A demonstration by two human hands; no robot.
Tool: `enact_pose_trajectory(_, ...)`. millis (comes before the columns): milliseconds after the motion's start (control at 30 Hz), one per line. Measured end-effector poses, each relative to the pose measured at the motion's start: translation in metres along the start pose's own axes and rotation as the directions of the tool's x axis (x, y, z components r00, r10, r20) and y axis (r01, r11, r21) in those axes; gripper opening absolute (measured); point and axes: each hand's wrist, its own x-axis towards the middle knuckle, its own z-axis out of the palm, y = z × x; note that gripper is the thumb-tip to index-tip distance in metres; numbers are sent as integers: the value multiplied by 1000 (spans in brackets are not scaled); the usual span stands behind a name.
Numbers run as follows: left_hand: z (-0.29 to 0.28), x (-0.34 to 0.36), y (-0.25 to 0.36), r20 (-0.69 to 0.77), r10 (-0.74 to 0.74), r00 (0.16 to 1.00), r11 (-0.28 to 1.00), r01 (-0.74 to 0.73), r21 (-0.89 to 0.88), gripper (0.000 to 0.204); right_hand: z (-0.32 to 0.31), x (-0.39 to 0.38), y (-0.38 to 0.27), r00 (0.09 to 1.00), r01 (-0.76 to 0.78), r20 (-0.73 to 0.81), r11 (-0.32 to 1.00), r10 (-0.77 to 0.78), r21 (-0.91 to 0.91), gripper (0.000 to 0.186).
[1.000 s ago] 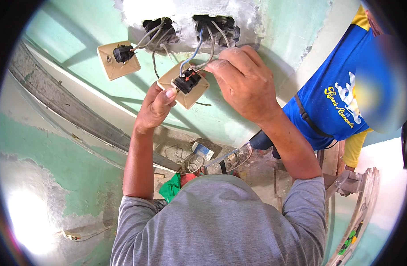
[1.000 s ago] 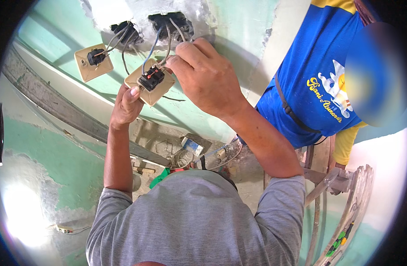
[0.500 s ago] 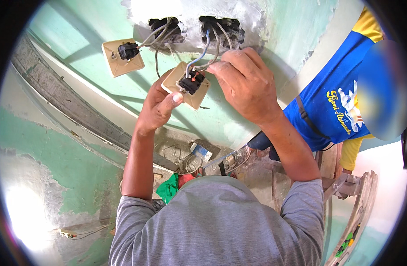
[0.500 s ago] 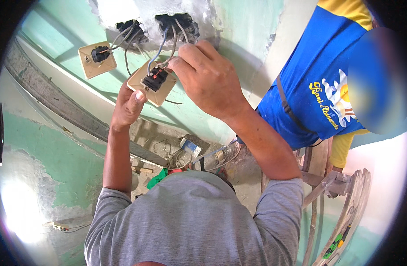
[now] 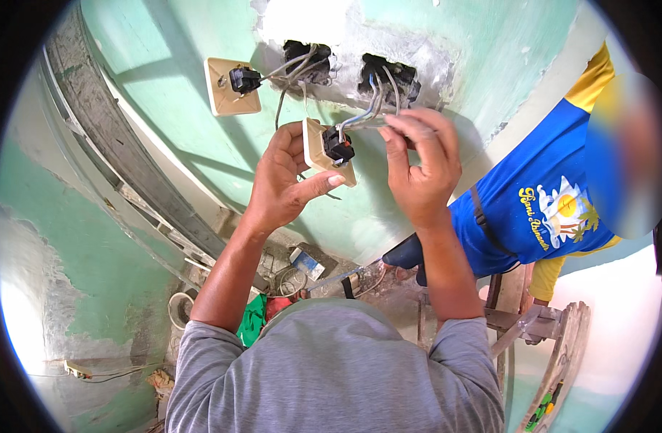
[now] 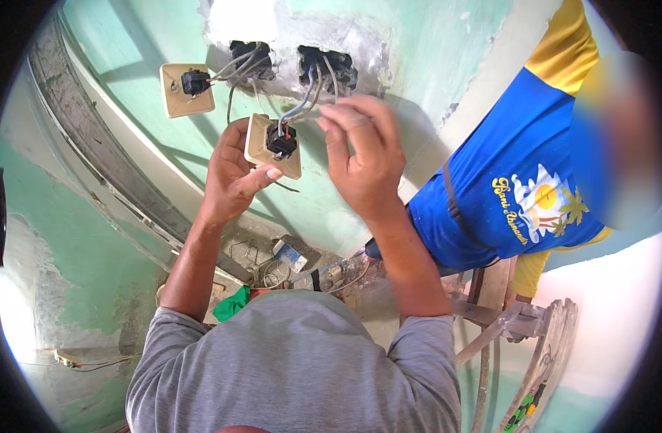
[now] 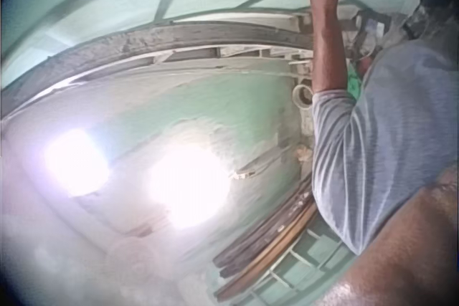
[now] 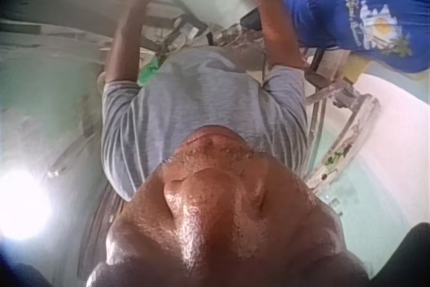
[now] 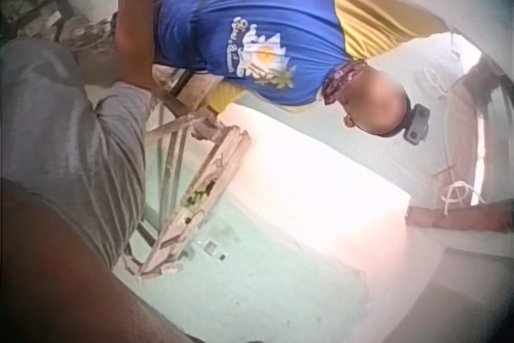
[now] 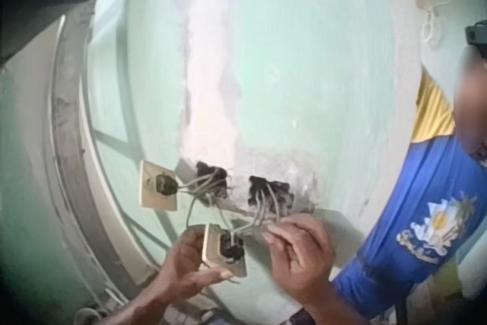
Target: The person strips and connects electrical wires to wall-mounted outlet boxes using pliers and a screwdriver. They repeatedly strip wire ends, insert them into terminal screws, and tighten connections on multiple outlets.
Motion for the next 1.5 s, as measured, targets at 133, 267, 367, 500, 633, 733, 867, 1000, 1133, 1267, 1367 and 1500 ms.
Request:
enact_pose_trajectory(133,4,-2,2,-4,-6,1000,1000,6,17,89,4,-13,-8,896,-429,8,861,444,274,23)
enact_pose_trajectory(267,7,-1,1,-23,35,999,999,-35,-2,91,4,-4,-23,797,-589,94,736,596,332,24)
enact_pose_trajectory(367,6,0,-4,-26,60,998,998,-61,-4,93,7,-1,-23,779,-610,114,703,616,366,25)
enact_pose_trajectory(500,7,-1,-8,-43,63,997,998,-63,-2,96,7,-4,-22,735,-666,157,661,659,347,26)
enact_pose_trajectory(633,13,-3,-8,-58,53,997,998,-55,-26,94,8,-3,-21,720,-682,185,631,669,369,26)
enact_pose_trajectory(733,13,-4,-14,-56,56,997,997,-59,-51,92,8,-1,-24,707,-698,199,624,679,352,26)
enact_pose_trajectory(867,14,-5,-13,-40,37,999,996,-40,-81,93,9,-2,-28,692,-713,186,621,697,326,26)
enact_pose_trajectory(1000,14,-6,-17,-22,21,1000,993,-23,-115,96,12,-5,-32,675,-731,198,608,711,310,27)
enact_pose_trajectory(1133,11,-6,-18,0,22,1000,988,-22,-150,95,16,-6,-35,668,-737,184,610,721,291,26)
enact_pose_trajectory(1267,8,-4,-13,31,15,999,985,-9,-170,94,17,-8,-34,654,-746,179,588,735,313,24)
enact_pose_trajectory(1367,6,-6,-13,41,17,999,985,-10,-170,97,18,-7,-37,652,-750,187,588,735,304,23)
enact_pose_trajectory(1500,3,-6,-17,91,23,996,981,-5,-195,101,19,-7,-38,642,-758,181,584,745,289,23)
